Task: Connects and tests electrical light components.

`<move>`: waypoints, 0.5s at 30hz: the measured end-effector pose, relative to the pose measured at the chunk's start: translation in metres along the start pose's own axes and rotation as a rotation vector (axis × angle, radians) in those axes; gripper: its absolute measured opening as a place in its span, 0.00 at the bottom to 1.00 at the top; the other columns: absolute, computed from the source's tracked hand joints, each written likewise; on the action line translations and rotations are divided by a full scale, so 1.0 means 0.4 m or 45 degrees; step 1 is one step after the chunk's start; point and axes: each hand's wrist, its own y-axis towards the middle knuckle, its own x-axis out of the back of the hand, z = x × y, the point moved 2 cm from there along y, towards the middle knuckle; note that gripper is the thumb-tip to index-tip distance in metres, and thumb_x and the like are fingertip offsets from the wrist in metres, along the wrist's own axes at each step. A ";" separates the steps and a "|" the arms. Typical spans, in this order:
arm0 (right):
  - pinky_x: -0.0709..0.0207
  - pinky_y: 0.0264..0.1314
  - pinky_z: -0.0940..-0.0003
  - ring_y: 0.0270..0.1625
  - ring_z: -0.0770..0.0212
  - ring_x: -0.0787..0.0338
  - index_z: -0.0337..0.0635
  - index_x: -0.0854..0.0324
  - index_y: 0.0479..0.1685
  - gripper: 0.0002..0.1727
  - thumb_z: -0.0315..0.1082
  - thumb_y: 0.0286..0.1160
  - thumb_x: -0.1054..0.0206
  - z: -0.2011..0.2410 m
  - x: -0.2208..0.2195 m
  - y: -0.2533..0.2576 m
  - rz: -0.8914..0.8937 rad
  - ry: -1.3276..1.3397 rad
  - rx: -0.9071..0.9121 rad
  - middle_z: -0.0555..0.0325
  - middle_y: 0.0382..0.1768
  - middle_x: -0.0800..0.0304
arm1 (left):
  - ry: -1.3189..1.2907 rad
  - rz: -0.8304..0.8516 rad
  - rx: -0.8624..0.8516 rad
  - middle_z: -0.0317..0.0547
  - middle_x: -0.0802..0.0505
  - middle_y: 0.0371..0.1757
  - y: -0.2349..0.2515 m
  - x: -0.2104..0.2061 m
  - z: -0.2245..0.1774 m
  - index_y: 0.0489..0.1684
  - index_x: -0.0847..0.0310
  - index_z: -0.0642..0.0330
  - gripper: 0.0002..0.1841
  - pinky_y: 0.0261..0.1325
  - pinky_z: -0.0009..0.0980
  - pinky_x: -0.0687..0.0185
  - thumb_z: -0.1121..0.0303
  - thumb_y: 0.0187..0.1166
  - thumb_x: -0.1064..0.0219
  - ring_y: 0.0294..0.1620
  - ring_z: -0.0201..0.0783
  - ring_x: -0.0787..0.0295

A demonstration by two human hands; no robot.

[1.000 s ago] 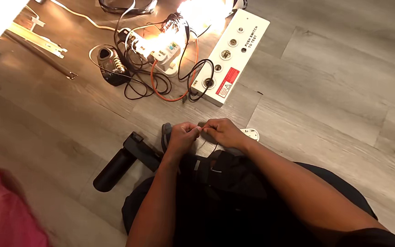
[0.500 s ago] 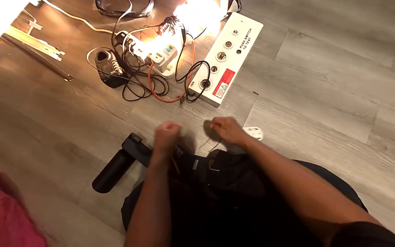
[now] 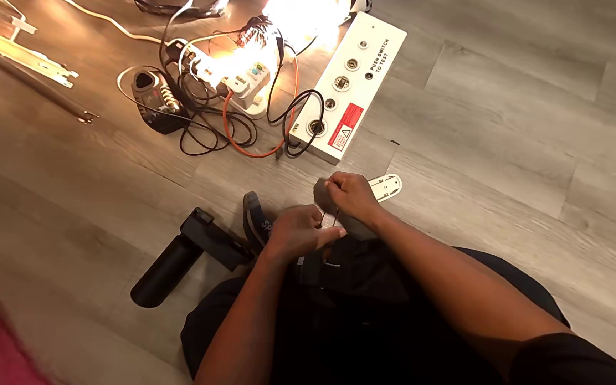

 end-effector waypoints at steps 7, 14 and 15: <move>0.21 0.32 0.50 0.26 0.58 0.14 0.43 0.12 0.32 0.17 0.39 0.87 0.43 -0.020 0.009 0.018 -0.100 0.109 -0.138 0.58 0.21 0.14 | 0.093 0.027 0.035 0.39 0.08 0.39 0.010 -0.021 -0.006 0.48 0.11 0.51 0.21 0.52 0.51 0.16 0.43 0.79 0.36 0.44 0.40 0.11; 0.18 0.36 0.48 0.29 0.55 0.11 0.42 0.11 0.37 0.17 0.39 0.88 0.43 -0.024 0.010 0.021 -0.098 0.149 -0.238 0.55 0.24 0.11 | -0.179 -0.010 -0.005 0.35 0.15 0.25 0.028 -0.040 0.020 0.36 0.17 0.53 0.07 0.36 0.40 0.21 0.62 0.78 0.38 0.27 0.34 0.18; 0.18 0.36 0.47 0.29 0.55 0.11 0.41 0.11 0.39 0.17 0.39 0.89 0.43 -0.027 0.009 0.023 -0.112 0.154 -0.233 0.54 0.25 0.10 | -0.230 -0.005 -0.012 0.34 0.18 0.22 0.030 -0.043 0.021 0.36 0.18 0.54 0.05 0.33 0.37 0.24 0.65 0.76 0.37 0.24 0.33 0.22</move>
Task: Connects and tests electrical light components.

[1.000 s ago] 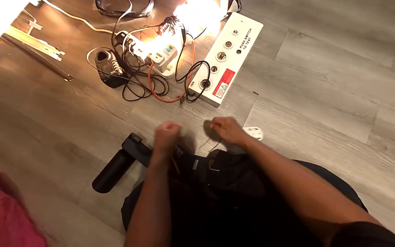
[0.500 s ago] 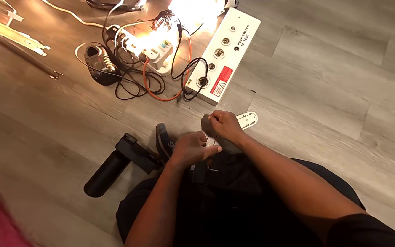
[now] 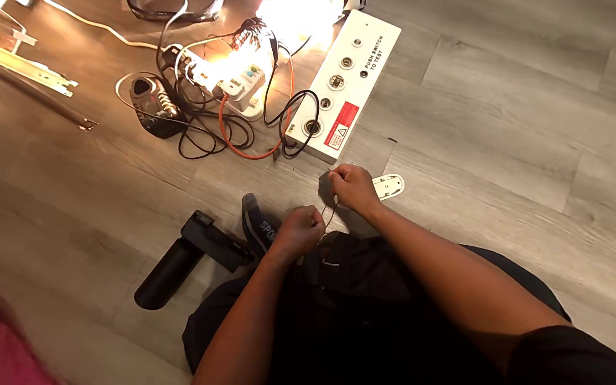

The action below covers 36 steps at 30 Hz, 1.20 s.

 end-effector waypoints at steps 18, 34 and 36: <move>0.39 0.81 0.50 0.57 0.55 0.13 0.48 0.09 0.45 0.13 0.37 0.85 0.42 -0.006 -0.071 -0.043 0.561 -0.694 0.850 0.59 0.41 0.07 | 0.452 -0.233 0.143 0.49 0.07 0.46 0.013 0.003 0.005 0.49 0.12 0.57 0.17 0.59 0.53 0.19 0.59 0.89 0.47 0.53 0.47 0.10; 0.33 0.76 0.52 0.48 0.57 0.12 0.42 0.17 0.34 0.15 0.37 0.84 0.46 0.031 -0.073 -0.051 0.391 -0.448 0.781 0.56 0.32 0.13 | 0.098 -0.801 0.030 0.35 0.13 0.22 -0.003 0.032 0.001 0.29 0.10 0.53 0.16 0.38 0.43 0.20 0.58 0.84 0.40 0.28 0.35 0.16; 0.34 0.77 0.53 0.50 0.57 0.12 0.42 0.17 0.36 0.15 0.37 0.85 0.47 0.028 -0.075 -0.050 0.397 -0.449 0.764 0.56 0.33 0.13 | 0.090 -0.817 0.031 0.34 0.15 0.21 -0.003 0.031 0.001 0.27 0.11 0.53 0.17 0.37 0.41 0.22 0.58 0.84 0.40 0.26 0.33 0.18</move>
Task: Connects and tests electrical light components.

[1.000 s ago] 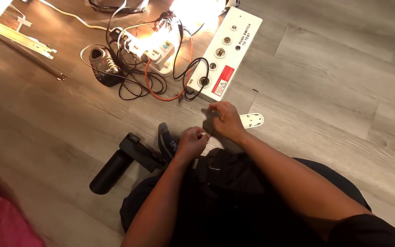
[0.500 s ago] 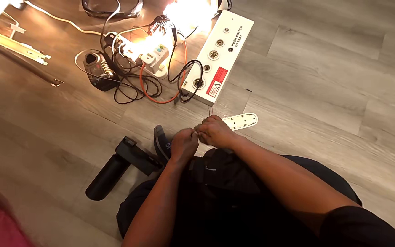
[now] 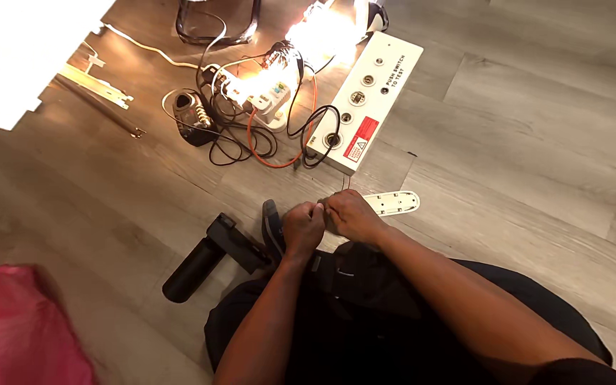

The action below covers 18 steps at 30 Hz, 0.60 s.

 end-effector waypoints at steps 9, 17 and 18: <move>0.33 0.74 0.54 0.52 0.54 0.13 0.40 0.17 0.40 0.16 0.38 0.85 0.49 0.001 0.001 -0.003 -0.021 0.039 -0.015 0.53 0.36 0.12 | -0.039 -0.107 -0.021 0.33 0.15 0.19 -0.005 -0.010 0.005 0.23 0.12 0.53 0.17 0.34 0.37 0.21 0.58 0.82 0.38 0.23 0.31 0.18; 0.33 0.73 0.55 0.52 0.53 0.14 0.39 0.18 0.39 0.17 0.39 0.86 0.50 -0.001 -0.004 -0.003 -0.010 0.062 -0.029 0.52 0.36 0.13 | -0.029 -0.137 -0.020 0.32 0.16 0.17 -0.009 -0.009 0.003 0.21 0.14 0.54 0.17 0.32 0.37 0.23 0.59 0.81 0.37 0.22 0.31 0.20; 0.33 0.74 0.54 0.53 0.52 0.13 0.39 0.18 0.40 0.17 0.38 0.86 0.50 -0.001 -0.004 -0.003 -0.002 0.066 -0.033 0.51 0.37 0.13 | -0.025 -0.135 -0.019 0.33 0.17 0.18 -0.010 -0.008 0.002 0.21 0.15 0.54 0.17 0.32 0.37 0.23 0.59 0.81 0.37 0.22 0.31 0.20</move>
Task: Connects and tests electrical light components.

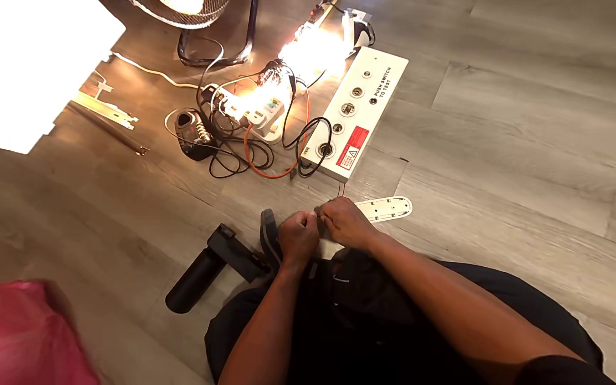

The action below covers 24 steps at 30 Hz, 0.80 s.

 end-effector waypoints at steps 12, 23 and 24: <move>0.32 0.72 0.53 0.55 0.50 0.14 0.38 0.18 0.42 0.18 0.39 0.87 0.51 -0.005 -0.004 -0.003 0.012 0.000 0.031 0.48 0.39 0.12 | 0.029 0.001 0.011 0.33 0.20 0.16 -0.006 0.003 -0.002 0.18 0.18 0.54 0.17 0.30 0.39 0.25 0.58 0.80 0.38 0.20 0.33 0.22; 0.29 0.71 0.53 0.52 0.51 0.12 0.39 0.17 0.39 0.16 0.37 0.87 0.48 -0.008 -0.008 -0.003 -0.008 -0.022 0.063 0.51 0.36 0.12 | -0.065 0.034 0.066 0.32 0.20 0.15 -0.001 0.006 0.002 0.15 0.20 0.52 0.18 0.29 0.37 0.25 0.60 0.80 0.38 0.19 0.31 0.23; 0.28 0.70 0.54 0.51 0.52 0.12 0.39 0.18 0.38 0.16 0.37 0.87 0.48 -0.008 -0.009 -0.003 -0.013 -0.035 0.065 0.52 0.35 0.12 | -0.084 0.035 0.068 0.32 0.20 0.15 -0.001 0.005 0.003 0.14 0.20 0.52 0.18 0.28 0.37 0.25 0.61 0.80 0.39 0.18 0.31 0.23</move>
